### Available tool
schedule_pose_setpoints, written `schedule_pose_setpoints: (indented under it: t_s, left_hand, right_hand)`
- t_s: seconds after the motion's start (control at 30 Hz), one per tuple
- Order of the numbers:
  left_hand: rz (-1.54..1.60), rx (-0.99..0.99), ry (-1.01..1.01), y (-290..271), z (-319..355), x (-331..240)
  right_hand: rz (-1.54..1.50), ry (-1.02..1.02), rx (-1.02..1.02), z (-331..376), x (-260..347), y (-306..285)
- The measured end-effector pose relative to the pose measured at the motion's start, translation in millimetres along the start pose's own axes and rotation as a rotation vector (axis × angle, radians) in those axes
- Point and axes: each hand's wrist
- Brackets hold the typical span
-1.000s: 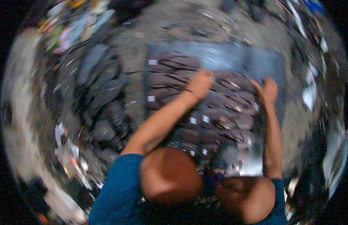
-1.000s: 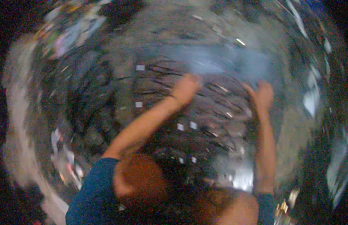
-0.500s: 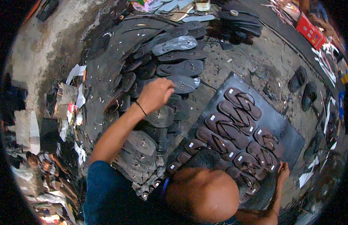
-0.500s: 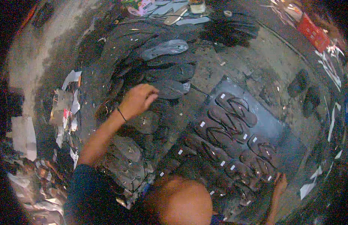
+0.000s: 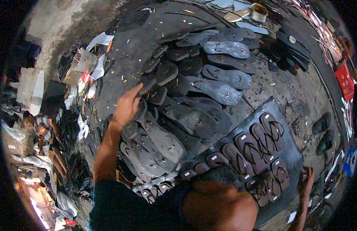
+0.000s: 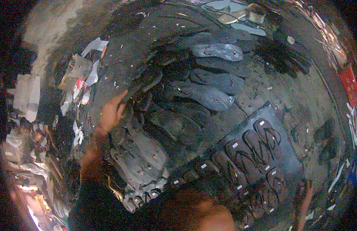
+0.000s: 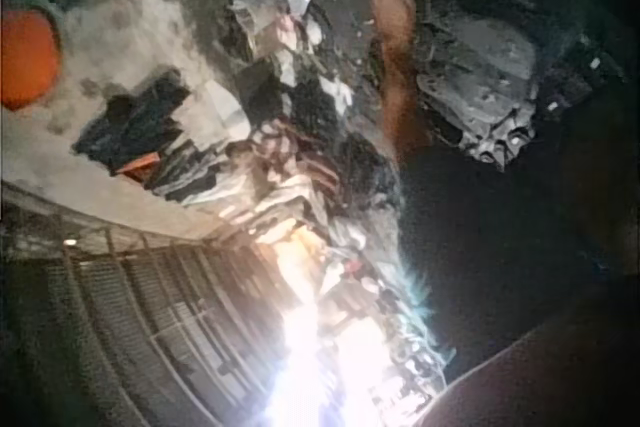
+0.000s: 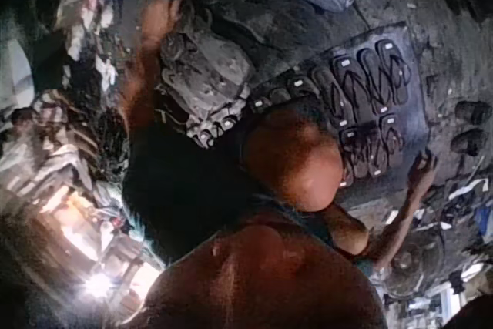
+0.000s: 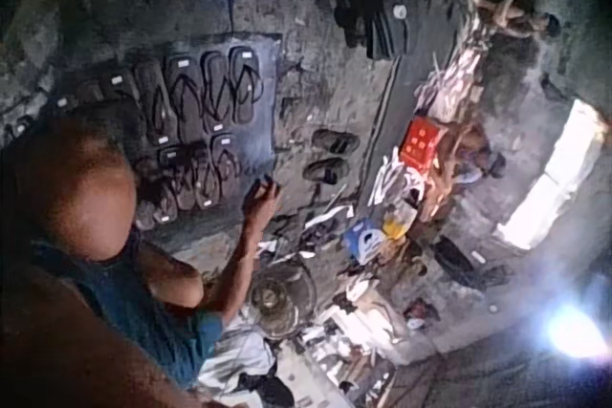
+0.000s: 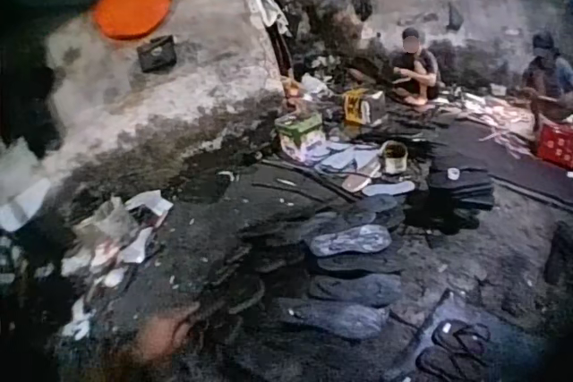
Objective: The person wipes a dark mat on the floor with a cloth, then picks up multiple brown sandals and arranges them in neat rows on the mat. The person continues to pick up sandals from a pile and place them in organized rows.
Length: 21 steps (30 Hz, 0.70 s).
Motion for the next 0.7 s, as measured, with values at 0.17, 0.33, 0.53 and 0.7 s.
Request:
schedule_pose_setpoints:
  t_s: [0.17, 0.33, 0.53, 0.7]
  left_hand:
    - [-0.405, -0.193, 0.184, -11.6, 70.1, -29.5]
    - [-0.358, -0.344, 0.323, -21.4, 75.3, -77.3]
    - [-0.010, -0.328, 0.812, -29.6, 26.7, -206.8]
    - [0.214, -0.328, 0.791, -2.3, -9.9, -211.3]
  right_hand:
    - [-0.242, -0.006, 0.136, -79.7, 82.0, 6.6]
    - [-0.329, -0.311, 0.199, -120.0, 220.4, -1.8]
    - [-0.460, -0.769, 0.059, -156.8, 375.1, -17.1]
    - [-0.413, -0.874, -0.143, -160.3, 345.7, 9.2]
Point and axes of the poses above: each hand's wrist, its own z-axis away from the middle knuckle, its own y-axis out of the palm, x = y × z, and after that the axes turned 8 degrees about -z, right-handed
